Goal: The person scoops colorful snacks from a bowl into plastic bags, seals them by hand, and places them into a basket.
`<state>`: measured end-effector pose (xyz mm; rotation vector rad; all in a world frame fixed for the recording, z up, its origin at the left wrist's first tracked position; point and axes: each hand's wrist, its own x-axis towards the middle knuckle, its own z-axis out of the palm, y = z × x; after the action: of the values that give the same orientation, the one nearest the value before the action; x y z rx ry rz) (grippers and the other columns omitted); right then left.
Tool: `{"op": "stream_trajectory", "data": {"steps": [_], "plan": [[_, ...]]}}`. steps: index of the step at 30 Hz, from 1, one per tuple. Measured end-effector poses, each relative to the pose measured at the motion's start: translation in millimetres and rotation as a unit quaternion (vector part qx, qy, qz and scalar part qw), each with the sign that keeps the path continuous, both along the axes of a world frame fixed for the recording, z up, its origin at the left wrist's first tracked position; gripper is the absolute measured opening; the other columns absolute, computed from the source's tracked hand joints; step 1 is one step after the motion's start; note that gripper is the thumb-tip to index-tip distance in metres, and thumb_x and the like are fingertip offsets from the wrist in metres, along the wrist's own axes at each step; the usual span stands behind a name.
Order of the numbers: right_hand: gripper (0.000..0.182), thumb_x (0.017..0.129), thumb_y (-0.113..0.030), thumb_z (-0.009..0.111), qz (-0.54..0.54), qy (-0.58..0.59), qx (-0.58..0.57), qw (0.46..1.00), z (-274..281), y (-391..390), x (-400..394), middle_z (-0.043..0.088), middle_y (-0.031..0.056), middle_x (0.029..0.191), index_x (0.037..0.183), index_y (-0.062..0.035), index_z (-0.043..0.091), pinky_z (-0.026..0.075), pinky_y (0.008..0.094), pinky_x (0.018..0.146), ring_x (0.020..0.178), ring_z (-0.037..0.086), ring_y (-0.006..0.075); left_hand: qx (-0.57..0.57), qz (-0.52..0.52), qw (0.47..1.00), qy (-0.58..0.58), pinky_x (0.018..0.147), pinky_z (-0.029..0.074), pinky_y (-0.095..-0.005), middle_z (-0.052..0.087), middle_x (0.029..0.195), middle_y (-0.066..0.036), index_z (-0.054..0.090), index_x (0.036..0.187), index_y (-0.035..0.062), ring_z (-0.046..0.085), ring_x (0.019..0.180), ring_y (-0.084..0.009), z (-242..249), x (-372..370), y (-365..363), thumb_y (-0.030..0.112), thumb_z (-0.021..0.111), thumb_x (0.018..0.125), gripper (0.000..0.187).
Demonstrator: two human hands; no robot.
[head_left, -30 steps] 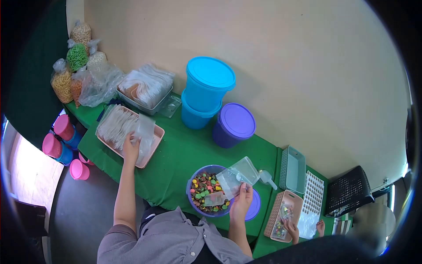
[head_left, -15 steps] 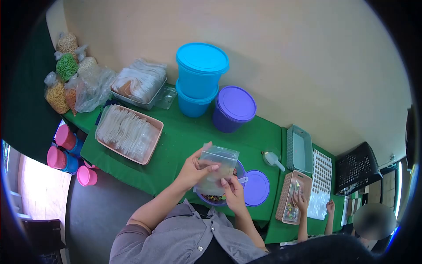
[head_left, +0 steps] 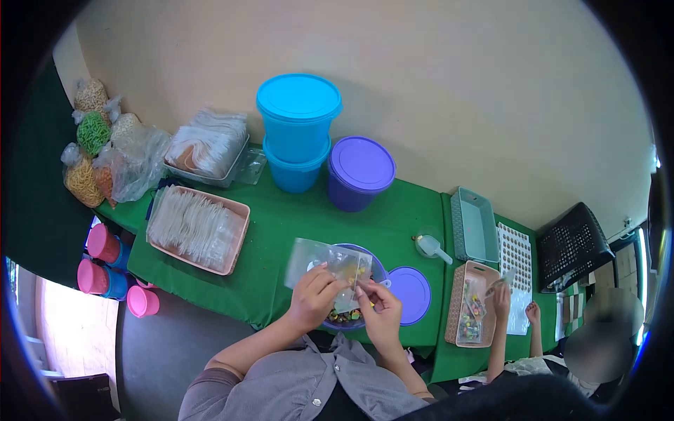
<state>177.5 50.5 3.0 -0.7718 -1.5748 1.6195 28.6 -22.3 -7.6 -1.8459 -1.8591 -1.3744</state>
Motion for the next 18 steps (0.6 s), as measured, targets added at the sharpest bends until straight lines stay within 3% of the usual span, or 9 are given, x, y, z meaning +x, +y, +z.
{"op": "stream_trajectory", "data": {"steps": [1, 3, 4, 6, 10, 11, 13, 16, 18], "plan": [[0.025, 0.087, -0.001, 0.064, 0.000, 0.000, 0.001, 1.000, -1, 1, 0, 0.064, 0.0100, 0.100, 0.111, 0.0036, 0.063, 0.048, 0.0281, 0.081, 0.090, 0.061, 0.0167, 0.001, 0.000, 1.000, 0.000, 0.091, 0.049, -0.0442, 0.064, 0.100, -0.011, 0.068, 0.095, 0.0096, 0.061, 0.092, -0.0315, 5, 4, 2, -0.001, 0.072, 0.068, 0.029], [0.020, 0.084, 0.003, 0.063, -0.029, -0.009, -0.031, 0.999, 0, 2, -1, 0.067, 0.0107, 0.094, 0.104, 0.0032, 0.068, 0.049, 0.0275, 0.078, 0.090, 0.064, 0.0176, -0.027, 0.077, 0.997, 0.018, 0.105, 0.034, -0.0561, 0.053, 0.126, -0.013, 0.057, 0.120, 0.0131, 0.052, 0.115, -0.0368, 15, 14, 5, 0.006, 0.075, 0.067, 0.057], [0.020, 0.084, 0.003, 0.063, -0.030, -0.011, -0.033, 0.999, 3, 2, -1, 0.067, 0.0107, 0.094, 0.104, 0.0032, 0.068, 0.049, 0.0275, 0.078, 0.090, 0.064, 0.0176, -0.029, 0.076, 0.997, 0.016, 0.105, 0.034, -0.0561, 0.053, 0.126, -0.013, 0.057, 0.120, 0.0131, 0.052, 0.115, -0.0368, 13, 15, 6, 0.006, 0.075, 0.067, 0.057], [0.022, 0.082, 0.003, 0.065, 0.000, -0.042, 0.143, 0.989, 10, 2, -1, 0.067, 0.0102, 0.092, 0.103, 0.0017, 0.069, 0.048, 0.0268, 0.075, 0.087, 0.063, 0.0158, -0.017, 0.061, 0.997, 0.034, 0.112, 0.012, -0.0624, 0.040, 0.142, -0.011, 0.044, 0.135, 0.0185, 0.032, 0.136, -0.0355, 4, 17, 4, 0.012, 0.073, 0.070, 0.071], [0.010, 0.080, 0.003, 0.066, 0.028, -0.087, 0.139, 0.986, 14, 0, 3, 0.064, 0.0073, 0.085, 0.090, 0.0022, 0.067, 0.046, 0.0263, 0.068, 0.079, 0.059, 0.0136, -0.026, -0.015, 1.000, -0.009, 0.109, 0.006, -0.0678, 0.045, 0.137, -0.008, 0.041, 0.135, 0.0188, 0.031, 0.138, -0.0353, -3, 9, 2, 0.017, 0.075, 0.069, 0.075], [0.005, 0.081, 0.002, 0.067, 0.035, -0.081, 0.108, 0.990, 9, 1, 3, 0.060, 0.0056, 0.081, 0.082, 0.0018, 0.062, 0.044, 0.0261, 0.066, 0.075, 0.056, 0.0124, -0.016, -0.049, 0.999, -0.018, 0.109, 0.005, -0.0679, 0.049, 0.130, -0.008, 0.042, 0.132, 0.0177, 0.036, 0.134, -0.0363, -9, 9, 2, 0.016, 0.078, 0.067, 0.074], [0.027, 0.081, 0.001, 0.068, 0.052, -0.054, 0.042, 0.996, 8, -1, 2, 0.049, 0.0016, 0.073, 0.066, -0.0014, 0.046, 0.040, 0.0249, 0.060, 0.069, 0.049, 0.0097, -0.023, -0.090, 0.995, -0.041, 0.110, 0.006, -0.0666, 0.055, 0.115, -0.006, 0.051, 0.116, 0.0166, 0.044, 0.127, -0.0352, -4, 12, 1, 0.013, 0.079, 0.063, 0.060], [0.027, 0.081, -0.001, 0.069, 0.041, 0.021, -0.061, 0.997, 7, -4, -4, 0.049, 0.0012, 0.074, 0.066, -0.0020, 0.046, 0.039, 0.0239, 0.060, 0.069, 0.049, 0.0090, -0.054, -0.099, 0.991, -0.073, 0.111, 0.006, -0.0662, 0.054, 0.113, -0.006, 0.056, 0.105, 0.0158, 0.045, 0.125, -0.0340, 0, 6, 1, 0.013, 0.080, 0.061, 0.051], [0.025, 0.082, -0.001, 0.067, 0.047, 0.021, -0.053, 0.997, 8, -2, -3, 0.049, 0.0023, 0.073, 0.066, -0.0018, 0.047, 0.040, 0.0250, 0.061, 0.067, 0.048, 0.0098, -0.045, -0.097, 0.992, -0.064, 0.111, 0.012, -0.0637, 0.055, 0.106, -0.006, 0.056, 0.100, 0.0153, 0.051, 0.117, -0.0316, -1, 3, 2, 0.014, 0.080, 0.059, 0.048]]}}
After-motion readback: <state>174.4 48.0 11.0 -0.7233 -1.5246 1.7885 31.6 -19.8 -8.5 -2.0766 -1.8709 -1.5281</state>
